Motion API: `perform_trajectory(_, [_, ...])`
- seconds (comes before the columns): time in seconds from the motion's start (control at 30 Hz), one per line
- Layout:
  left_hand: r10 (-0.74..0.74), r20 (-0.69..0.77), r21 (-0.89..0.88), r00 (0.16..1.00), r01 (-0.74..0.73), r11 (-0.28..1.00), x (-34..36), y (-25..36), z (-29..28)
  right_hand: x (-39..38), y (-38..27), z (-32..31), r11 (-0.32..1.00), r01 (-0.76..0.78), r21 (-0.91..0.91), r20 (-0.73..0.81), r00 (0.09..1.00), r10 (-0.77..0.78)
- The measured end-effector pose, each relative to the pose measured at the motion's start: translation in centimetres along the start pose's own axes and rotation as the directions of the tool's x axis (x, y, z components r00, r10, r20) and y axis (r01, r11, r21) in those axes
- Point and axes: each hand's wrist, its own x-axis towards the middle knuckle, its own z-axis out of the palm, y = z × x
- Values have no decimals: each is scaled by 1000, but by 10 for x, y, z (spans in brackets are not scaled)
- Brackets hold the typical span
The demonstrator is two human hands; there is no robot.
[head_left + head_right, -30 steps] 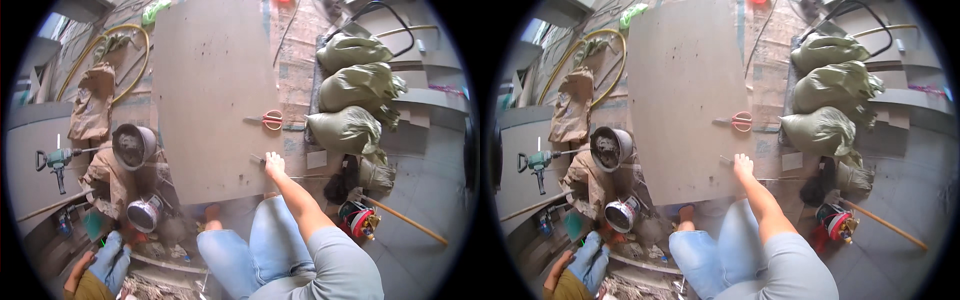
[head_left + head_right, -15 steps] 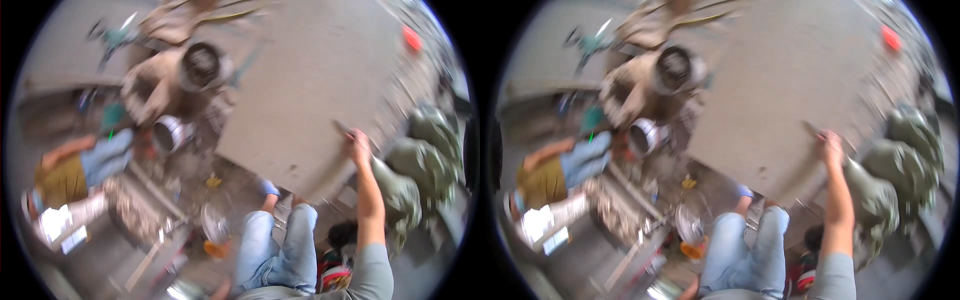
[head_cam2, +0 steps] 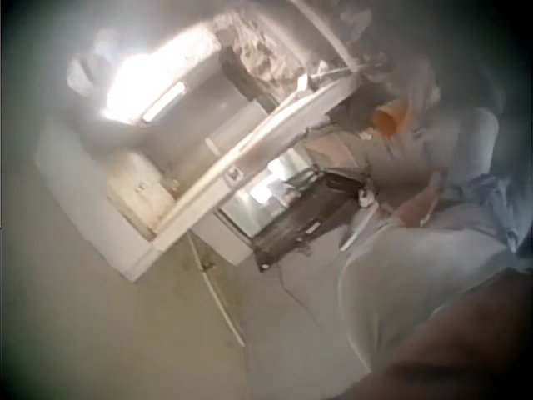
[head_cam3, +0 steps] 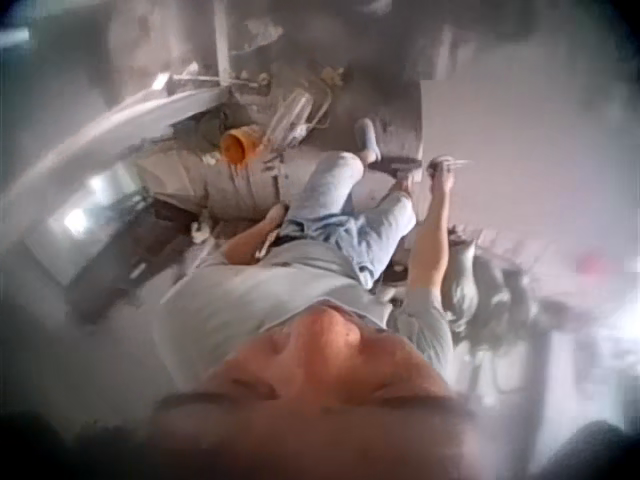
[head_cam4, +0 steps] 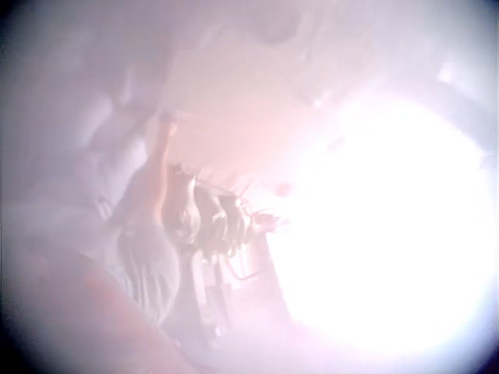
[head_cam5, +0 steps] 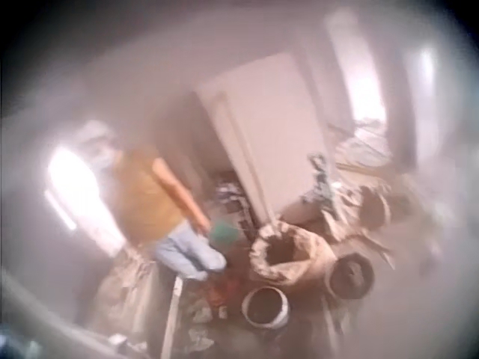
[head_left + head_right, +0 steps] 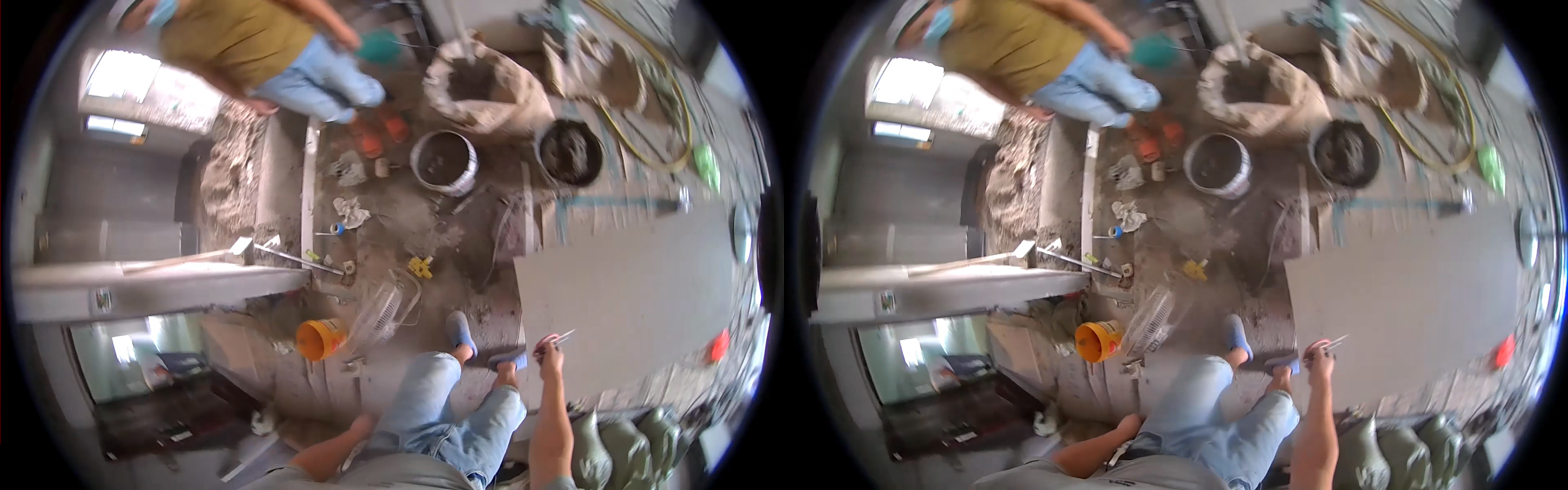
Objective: The person mixes mortar in a bucket using an electric mixer, pours the mortar onto a board, and spreads it across the board using a trowel.
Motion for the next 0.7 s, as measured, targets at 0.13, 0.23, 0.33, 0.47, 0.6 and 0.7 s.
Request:
perform_trajectory(0.13, [101, -172, -97, 980, -119, 988, 21, -29, 12, -44, -63, 156, 986, -146, -78, 352, 921, 165])
perform_trajectory(0.23, [30, -230, -381, 973, -118, 917, 25, -16, 4, -68, -105, 263, 982, -133, -134, 386, 906, 175])
perform_trajectory(0.33, [-113, -276, -645, 955, -97, 758, 6, -13, 9, -130, -158, 377, 976, -84, -201, 643, 740, 196])
perform_trajectory(0.47, [-213, -182, -809, 960, -23, 587, 3, -1, 9, -165, -208, 485, 978, -97, -183, 727, 656, 201])
perform_trajectory(0.6, [-292, -147, -914, 945, -17, 405, 10, 7, 1, -175, -246, 564, 975, -180, -126, 735, 643, 214])
perform_trajectory(0.7, [-338, -148, -954, 930, -44, 296, 14, 7, -29, -198, -273, 607, 986, -50, -160, 775, 612, 157])
